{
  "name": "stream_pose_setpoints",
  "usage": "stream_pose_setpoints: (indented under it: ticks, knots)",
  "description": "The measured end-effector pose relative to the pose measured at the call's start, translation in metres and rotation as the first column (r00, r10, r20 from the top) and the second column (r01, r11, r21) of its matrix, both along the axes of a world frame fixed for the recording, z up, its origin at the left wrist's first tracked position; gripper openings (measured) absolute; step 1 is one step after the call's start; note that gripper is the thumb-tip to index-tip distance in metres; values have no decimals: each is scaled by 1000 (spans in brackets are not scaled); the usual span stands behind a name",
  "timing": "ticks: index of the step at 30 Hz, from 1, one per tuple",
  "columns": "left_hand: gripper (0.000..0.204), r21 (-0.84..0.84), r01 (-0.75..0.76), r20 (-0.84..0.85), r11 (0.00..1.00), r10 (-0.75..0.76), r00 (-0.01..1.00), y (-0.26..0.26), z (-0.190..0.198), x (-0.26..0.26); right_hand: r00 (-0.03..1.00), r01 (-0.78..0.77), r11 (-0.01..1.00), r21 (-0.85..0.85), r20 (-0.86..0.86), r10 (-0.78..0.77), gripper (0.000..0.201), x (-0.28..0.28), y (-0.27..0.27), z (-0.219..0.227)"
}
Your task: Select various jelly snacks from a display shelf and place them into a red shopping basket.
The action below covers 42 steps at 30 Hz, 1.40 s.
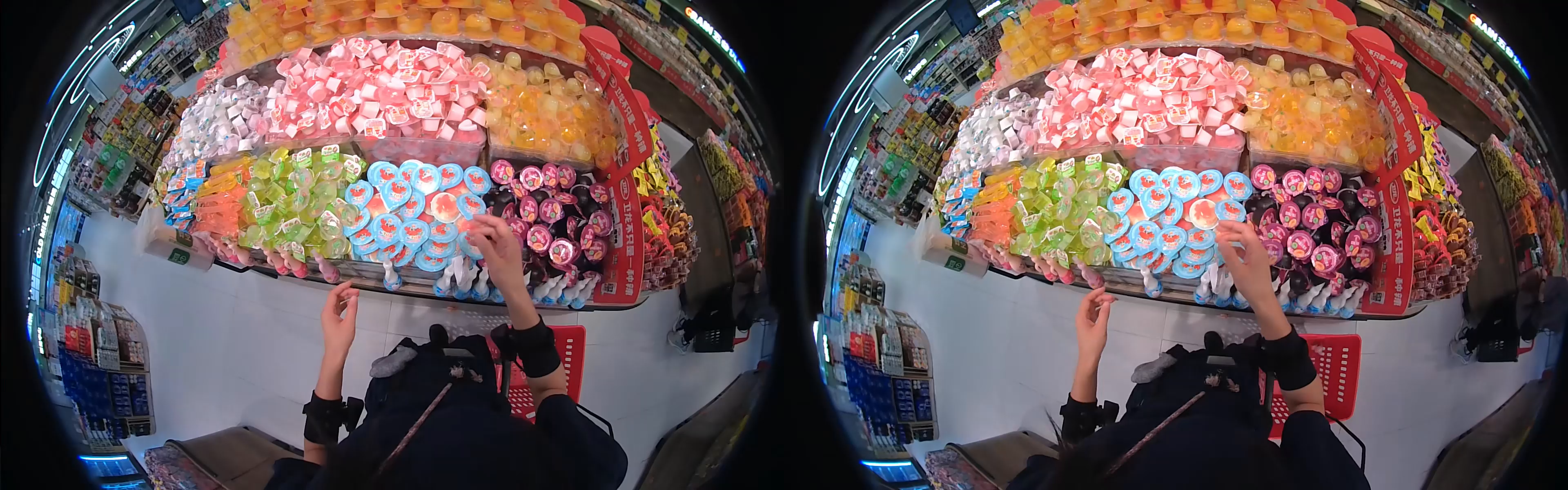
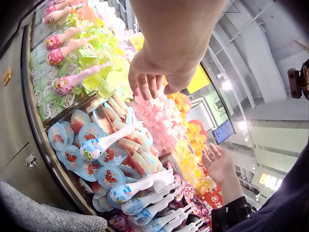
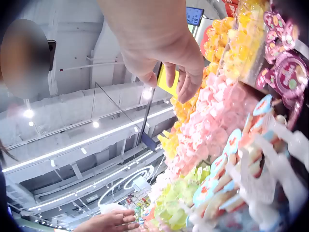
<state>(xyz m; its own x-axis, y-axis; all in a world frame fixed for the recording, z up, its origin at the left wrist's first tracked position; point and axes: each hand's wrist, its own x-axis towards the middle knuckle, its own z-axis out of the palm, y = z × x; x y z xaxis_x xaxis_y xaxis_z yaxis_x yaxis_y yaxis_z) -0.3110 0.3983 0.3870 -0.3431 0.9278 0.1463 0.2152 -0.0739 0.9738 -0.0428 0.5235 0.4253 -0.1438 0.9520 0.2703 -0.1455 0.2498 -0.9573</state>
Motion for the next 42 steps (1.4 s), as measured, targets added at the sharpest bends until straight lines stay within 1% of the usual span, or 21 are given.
stream_pose_setpoints:
  ticks: [1,4,6,7,10,11,12,13,15,17,18,22,28,31,32,33,34,35,37,39,42]
  knots:
    - [26,11,4,0,1000,-4,1000,-2,-5,-3,1000,4,1000,11,0,-4,28,-4,-7,-5]
    - [26,59,5,30,998,-7,1000,-17,-21,-14,998,-50,993,-107,-49,45,24,-17,-34,-22]
    - [25,-14,1,39,1000,-1,999,-40,-28,-21,995,-48,985,-168,-91,33,23,-26,-57,-43]
    - [25,-11,2,44,1000,-1,999,-48,-29,-21,996,-47,985,-165,-86,33,23,-28,-66,-50]
    - [25,-25,2,54,1000,-1,999,-74,-30,-23,997,-51,949,-310,-64,33,21,-33,-100,-63]
    - [25,-61,5,57,998,-1,998,-85,-30,-25,998,-51,949,-311,-58,34,21,-33,-112,-71]
    - [26,-98,7,59,995,-1,998,-94,-30,-25,995,-50,953,-299,-98,21,21,-34,-122,-81]
    - [26,-97,6,65,995,0,998,-101,-31,-23,990,-48,957,-286,-138,9,20,-34,-131,-91]
    - [25,-66,14,71,998,-9,997,-115,-31,-18,994,-13,957,-289,-106,-18,20,-29,-149,-106]
    - [25,-68,6,51,998,-2,999,-131,-27,-15,994,8,939,-343,-98,-45,20,-26,-172,-118]
    - [24,-63,3,30,998,-1,1000,-138,-27,-12,996,26,932,-360,-72,-56,19,-25,-185,-120]
    - [22,-72,43,59,996,-39,998,-167,-34,-1,996,86,910,-405,4,-92,19,-16,-225,-132]
    - [22,-148,160,86,976,-149,985,-201,-39,24,988,150,847,-511,41,-150,19,8,-271,-140]
    - [22,-174,175,82,969,-162,983,-219,-38,32,986,165,845,-508,94,-136,17,19,-289,-147]
    - [22,-161,196,89,967,-184,979,-221,-38,37,982,188,865,-465,105,-157,16,27,-292,-148]
    - [22,-166,180,80,970,-169,982,-219,-34,43,977,210,883,-421,114,-178,16,35,-293,-151]
    - [23,-150,247,106,958,-232,967,-214,-30,53,970,243,868,-433,102,-221,15,43,-295,-137]
    - [24,-132,311,130,941,-295,947,-212,-28,60,970,245,866,-436,103,-222,15,48,-299,-136]
    - [24,-137,319,103,938,-307,946,-216,-28,68,957,270,842,-467,36,-287,15,58,-304,-137]
    - [24,-158,296,100,942,-283,954,-221,-28,75,960,261,842,-472,38,-276,14,67,-306,-145]
    - [23,-179,317,102,931,-303,948,-226,-28,94,959,266,856,-443,32,-282,14,90,-314,-148]
